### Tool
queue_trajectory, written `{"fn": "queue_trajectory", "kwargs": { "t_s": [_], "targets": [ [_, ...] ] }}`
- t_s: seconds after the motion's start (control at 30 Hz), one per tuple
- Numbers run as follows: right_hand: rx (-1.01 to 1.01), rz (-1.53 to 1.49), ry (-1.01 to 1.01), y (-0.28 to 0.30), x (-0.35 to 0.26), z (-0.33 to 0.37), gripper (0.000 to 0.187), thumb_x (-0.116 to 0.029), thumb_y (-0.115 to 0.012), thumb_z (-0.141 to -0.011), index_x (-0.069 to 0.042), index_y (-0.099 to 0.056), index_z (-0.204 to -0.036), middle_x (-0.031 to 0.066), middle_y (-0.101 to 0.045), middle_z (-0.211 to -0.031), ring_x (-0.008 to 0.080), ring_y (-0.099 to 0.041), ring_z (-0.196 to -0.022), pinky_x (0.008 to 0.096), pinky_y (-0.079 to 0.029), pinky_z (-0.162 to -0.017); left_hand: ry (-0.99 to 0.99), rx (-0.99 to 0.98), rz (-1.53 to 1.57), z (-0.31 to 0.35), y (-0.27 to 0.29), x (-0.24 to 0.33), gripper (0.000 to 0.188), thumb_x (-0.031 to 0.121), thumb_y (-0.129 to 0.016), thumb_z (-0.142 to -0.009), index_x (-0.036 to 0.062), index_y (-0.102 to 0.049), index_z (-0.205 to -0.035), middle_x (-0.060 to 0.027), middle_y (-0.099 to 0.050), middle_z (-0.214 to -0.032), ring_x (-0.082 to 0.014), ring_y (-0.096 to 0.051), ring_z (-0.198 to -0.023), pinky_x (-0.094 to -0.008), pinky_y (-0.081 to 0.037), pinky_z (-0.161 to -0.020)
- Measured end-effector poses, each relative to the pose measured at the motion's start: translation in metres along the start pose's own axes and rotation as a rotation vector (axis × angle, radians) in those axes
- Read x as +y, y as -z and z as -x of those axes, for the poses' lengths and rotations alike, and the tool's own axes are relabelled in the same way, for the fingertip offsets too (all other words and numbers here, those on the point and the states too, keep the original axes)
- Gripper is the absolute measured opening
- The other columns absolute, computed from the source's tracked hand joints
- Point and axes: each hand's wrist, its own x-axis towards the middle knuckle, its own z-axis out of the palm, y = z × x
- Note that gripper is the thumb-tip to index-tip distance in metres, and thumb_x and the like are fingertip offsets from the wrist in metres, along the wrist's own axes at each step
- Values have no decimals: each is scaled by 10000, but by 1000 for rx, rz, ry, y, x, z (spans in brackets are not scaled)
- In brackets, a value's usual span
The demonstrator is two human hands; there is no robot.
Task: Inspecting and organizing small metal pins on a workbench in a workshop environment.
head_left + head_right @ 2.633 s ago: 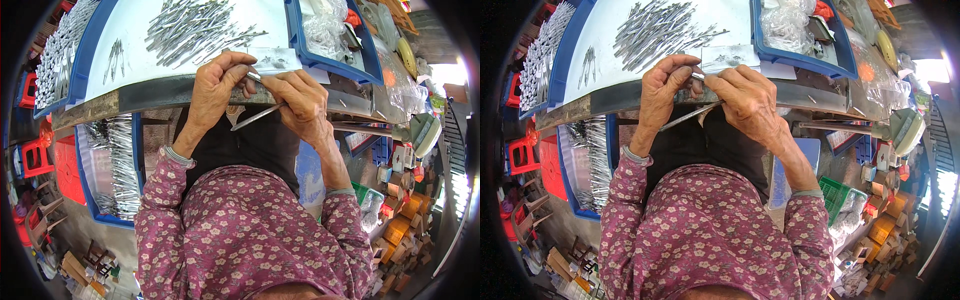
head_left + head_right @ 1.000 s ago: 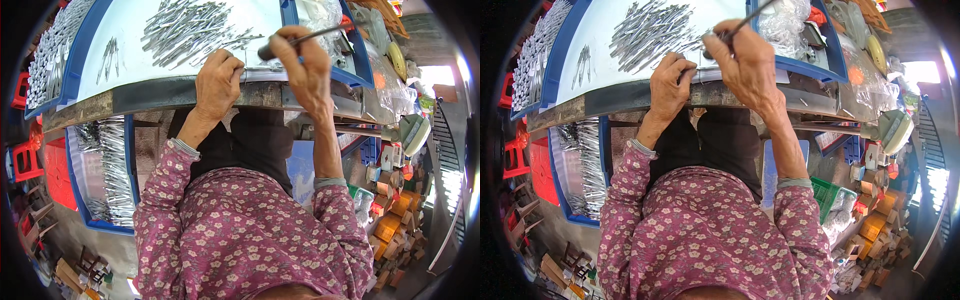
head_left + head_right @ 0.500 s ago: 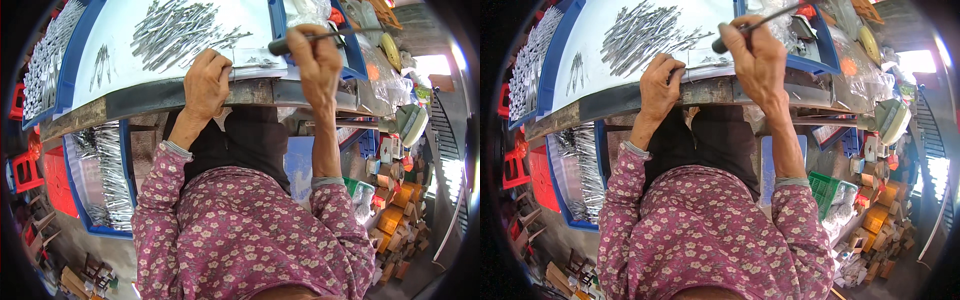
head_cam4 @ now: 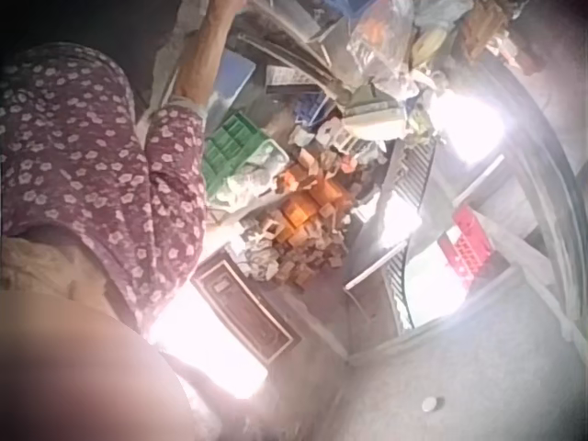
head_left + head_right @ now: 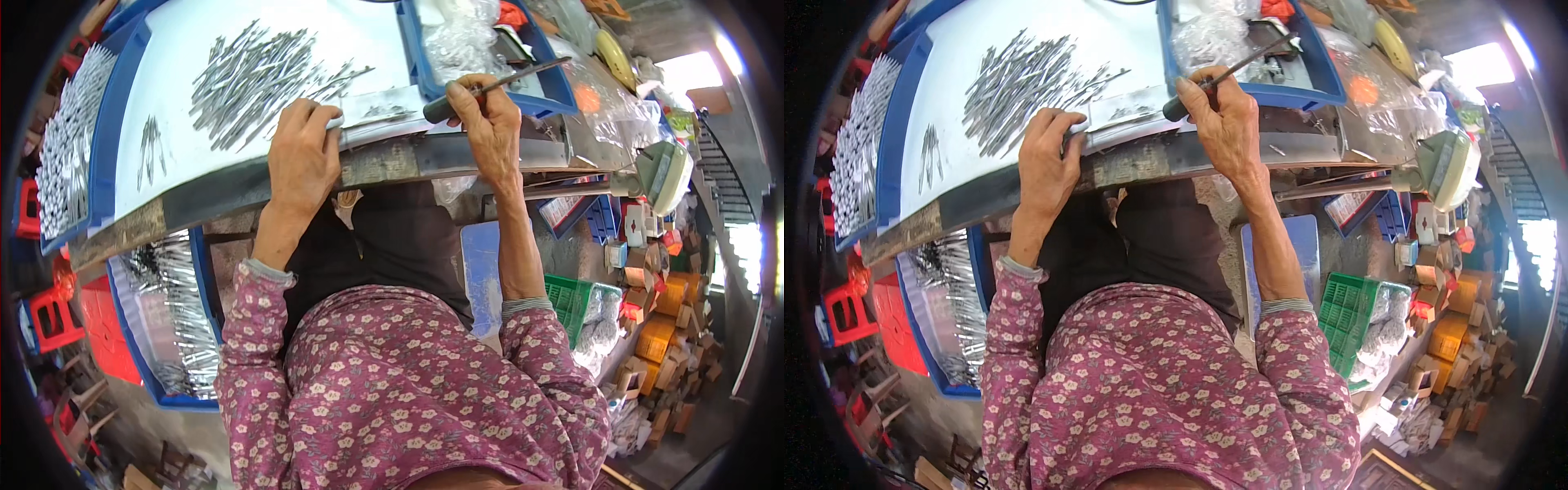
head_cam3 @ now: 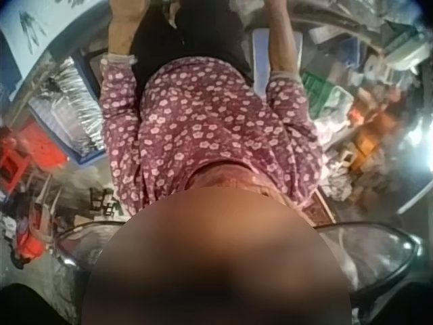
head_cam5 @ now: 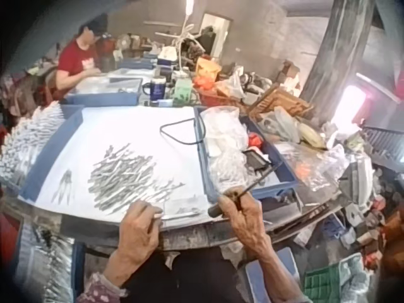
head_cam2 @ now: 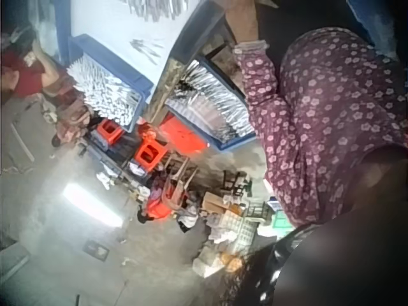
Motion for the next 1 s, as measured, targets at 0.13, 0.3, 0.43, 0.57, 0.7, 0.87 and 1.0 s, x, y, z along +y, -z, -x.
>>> {"fn": "queue_trajectory", "kwargs": {
  "t_s": [0.13, 0.3, 0.43, 0.57, 0.7, 0.87, 1.0],
  "targets": [
    [99, 147, 44, 24, 8, -7, 218, -248, -605, -836, -34, -572, -860, 53, -550, -590, 121, -514, -552, 292, -401, -526, -67, -62, -53, -6, -4, 6, 151, -6, -637, -684, 13, -593, -827, -109, -512, -837, -285, -503, -824, -364, -428, -711],
    [147, 306, 231, 39, 7, -29, 150, -168, -587, -813, -25, -570, -856, 119, -578, -650, 259, -547, -594, 341, -417, -582, -107, -78, -88, -5, -9, 5, 113, -18, -632, -680, 8, -566, -767, -97, -511, -790, -277, -500, -795, -355, -432, -689],
    [36, 475, 301, 40, 27, -56, 118, -66, -505, -759, -19, -583, -835, 179, -600, -730, 355, -577, -706, 409, -435, -640, -66, 11, 10, -3, -1, 4, 96, -25, -623, -691, 0, -568, -767, -107, -528, -778, -282, -511, -756, -359, -425, -672],
    [-169, 700, 296, 34, 41, -72, 148, -53, -507, -753, -20, -588, -873, 170, -602, -753, 326, -586, -699, 382, -451, -642, 3, 80, 20, -1, 19, -8, 78, -29, -603, -717, -8, -576, -787, -119, -541, -789, -284, -524, -758, -348, -421, -665],
    [-333, 1008, 351, 27, 55, -87, 154, -55, -553, -732, -38, -618, -871, 159, -588, -795, 337, -578, -783, 420, -438, -694, 164, 141, 18, 8, 49, -31, 61, -5, -596, -739, -8, -590, -799, -120, -554, -794, -276, -541, -757, -333, -422, -684],
    [-417, 1047, 464, 25, 64, -100, 168, -47, -544, -691, -53, -618, -842, 170, -581, -774, 361, -577, -761, 437, -445, -681, 266, 195, -146, 23, 90, -63, 74, 38, -595, -742, 0, -611, -804, -119, -573, -786, -280, -553, -773, -335, -426, -690],
    [-419, 1080, 511, 35, 70, -106, 222, -11, -514, -644, -51, -640, -821, 201, -606, -745, 371, -598, -752, 463, -451, -670, 256, 278, -273, 33, 105, -94, 65, 81, -612, -734, 32, -612, -776, -113, -571, -772, -290, -539, -770, -368, -418, -692]
  ]
}}
